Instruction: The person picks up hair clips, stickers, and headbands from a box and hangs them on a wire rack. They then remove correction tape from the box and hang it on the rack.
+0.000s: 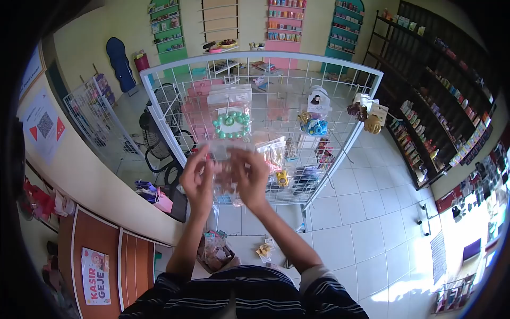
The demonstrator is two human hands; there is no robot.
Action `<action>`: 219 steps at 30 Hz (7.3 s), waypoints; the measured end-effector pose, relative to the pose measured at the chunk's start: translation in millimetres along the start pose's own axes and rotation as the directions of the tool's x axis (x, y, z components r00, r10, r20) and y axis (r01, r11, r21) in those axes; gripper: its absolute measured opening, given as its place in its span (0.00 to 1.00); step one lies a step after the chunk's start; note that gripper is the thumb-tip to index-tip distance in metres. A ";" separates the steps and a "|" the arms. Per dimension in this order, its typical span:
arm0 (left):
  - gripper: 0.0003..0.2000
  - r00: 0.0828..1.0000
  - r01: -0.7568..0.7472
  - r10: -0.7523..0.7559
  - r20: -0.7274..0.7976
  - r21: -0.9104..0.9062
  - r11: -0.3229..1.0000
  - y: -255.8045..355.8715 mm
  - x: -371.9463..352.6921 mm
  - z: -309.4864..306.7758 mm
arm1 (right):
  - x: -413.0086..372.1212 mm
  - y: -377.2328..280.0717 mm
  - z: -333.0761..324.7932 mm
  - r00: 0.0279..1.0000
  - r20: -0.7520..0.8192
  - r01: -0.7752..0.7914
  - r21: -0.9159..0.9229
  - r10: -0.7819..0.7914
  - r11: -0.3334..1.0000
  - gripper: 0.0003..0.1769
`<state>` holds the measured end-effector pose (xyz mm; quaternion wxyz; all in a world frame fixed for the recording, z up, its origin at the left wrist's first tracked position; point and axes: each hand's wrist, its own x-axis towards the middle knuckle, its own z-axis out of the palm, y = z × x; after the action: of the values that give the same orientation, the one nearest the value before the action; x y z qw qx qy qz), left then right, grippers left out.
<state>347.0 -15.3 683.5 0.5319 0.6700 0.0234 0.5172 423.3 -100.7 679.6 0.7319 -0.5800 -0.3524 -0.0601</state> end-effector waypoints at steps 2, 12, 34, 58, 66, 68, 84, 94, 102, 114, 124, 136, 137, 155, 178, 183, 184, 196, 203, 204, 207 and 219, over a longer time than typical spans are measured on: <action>0.16 0.999 -0.052 0.052 -0.002 -0.072 0.996 -3.2 23.0 12.1 | 26.0 -16.0 1.1 0.999 -0.041 0.032 -0.042 -0.033 0.999 0.09; 0.17 0.985 -0.122 0.121 -0.119 -0.003 0.993 -24.7 49.3 27.1 | 66.2 3.0 5.2 0.982 0.013 0.187 -0.119 -0.187 0.975 0.10; 0.31 0.914 -0.262 0.404 -0.030 0.718 0.645 -96.0 64.7 44.3 | 94.8 75.3 24.2 0.776 0.030 0.434 -0.750 -0.629 0.499 0.20; 0.30 0.211 0.857 -0.799 -0.563 0.500 -0.126 -208.5 -571.3 -180.5 | -487.3 418.3 34.3 0.143 0.661 -0.228 -0.702 0.737 0.674 0.13; 0.31 0.152 0.875 -0.809 -0.568 0.458 -0.157 -273.9 -636.1 -234.2 | -512.6 581.3 162.7 0.595 0.565 0.200 -0.793 0.572 0.575 0.38; 0.30 0.139 0.875 -0.821 -0.554 0.456 -0.160 -288.3 -641.4 -242.2 | -502.1 597.8 181.8 0.641 0.494 0.214 -0.850 0.587 0.481 0.39; 0.28 0.608 0.703 -0.718 -0.338 0.650 0.290 -462.0 -565.0 -322.7 | -494.0 623.1 94.1 0.440 -0.020 -0.605 -0.745 0.898 0.281 0.21; 0.20 0.395 0.804 -0.903 -0.168 0.540 0.251 -563.0 -552.9 -317.7 | -496.4 612.4 114.4 0.467 0.306 -0.390 -0.771 0.829 0.504 0.19; 0.23 0.455 0.740 -0.876 -0.161 0.616 0.270 -512.3 -551.3 -317.2 | -511.5 545.8 126.4 0.661 0.469 -0.148 -0.683 0.585 0.715 0.14; 0.12 0.428 0.862 -0.887 -0.172 0.373 0.343 -485.7 -569.6 -327.1 | -505.5 507.8 124.2 0.368 0.443 -0.628 -0.530 0.817 0.570 0.23; 0.16 0.285 0.839 -0.807 -0.518 -0.272 0.471 -385.9 -445.4 -362.1 | -443.7 437.6 181.5 0.331 0.664 -0.573 -0.423 0.670 0.702 0.35; 0.25 0.198 0.259 -0.980 0.001 -0.965 0.051 -138.0 -396.9 -266.9 | -351.6 204.4 129.1 0.306 0.626 -0.651 -0.412 0.717 0.638 0.19; 0.28 0.256 0.191 -0.966 0.036 -0.981 0.014 -121.1 -409.5 -254.5 | -332.5 174.9 121.7 0.201 0.564 -0.720 -0.470 0.801 0.511 0.20; 0.30 0.356 0.863 -0.860 0.365 -0.481 0.154 -4.2 -240.5 -21.0 | -214.9 14.7 -66.6 0.804 0.421 -0.058 -0.647 0.419 0.761 0.49; 0.23 0.276 0.950 -0.855 0.440 -0.262 0.172 -14.8 -261.6 80.4 | -161.5 18.4 -193.7 0.861 -0.148 -0.492 -0.006 0.486 0.870 0.27; 0.21 0.190 0.928 -0.777 0.600 -0.369 -0.058 -25.5 -271.5 67.5 | -168.5 28.0 -188.0 0.782 -0.128 -0.579 0.213 0.610 0.787 0.23; 0.21 0.122 0.931 -0.800 0.587 -0.347 -0.113 -18.4 -264.3 68.8 | -167.4 30.4 -190.8 0.738 -0.086 -0.630 0.265 0.669 0.730 0.20; 0.18 -0.035 0.970 -0.913 0.406 -0.205 -0.129 -9.0 -279.5 69.2 | -162.9 63.9 -218.0 0.600 -0.032 -0.702 0.458 0.799 0.546 0.12; 0.19 0.127 0.886 -0.909 0.397 -0.457 -0.076 -26.0 -300.4 44.4 | -153.5 95.8 -263.6 0.778 -0.410 -0.414 0.235 0.476 0.879 0.20; 0.19 0.123 0.885 -0.910 0.396 -0.458 -0.080 -23.4 -298.1 45.2 | -148.7 97.0 -267.2 0.824 -0.449 -0.357 0.065 0.346 0.932 0.22; 0.18 0.223 0.873 -0.927 0.301 -0.485 0.052 -18.7 -290.8 44.5 | -136.6 94.6 -277.9 0.783 -0.448 -0.573 -0.252 0.432 0.780 0.28; 0.18 0.228 0.891 -0.916 0.331 -0.449 0.060 -10.7 -275.4 48.8 | -126.1 144.7 -282.6 0.879 -0.445 -0.417 -0.543 0.172 0.729 0.31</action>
<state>259.8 -204.4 496.5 0.9026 0.3076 0.2937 0.0670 527.5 -346.8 466.7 0.5500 -0.8164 -0.0717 -0.1607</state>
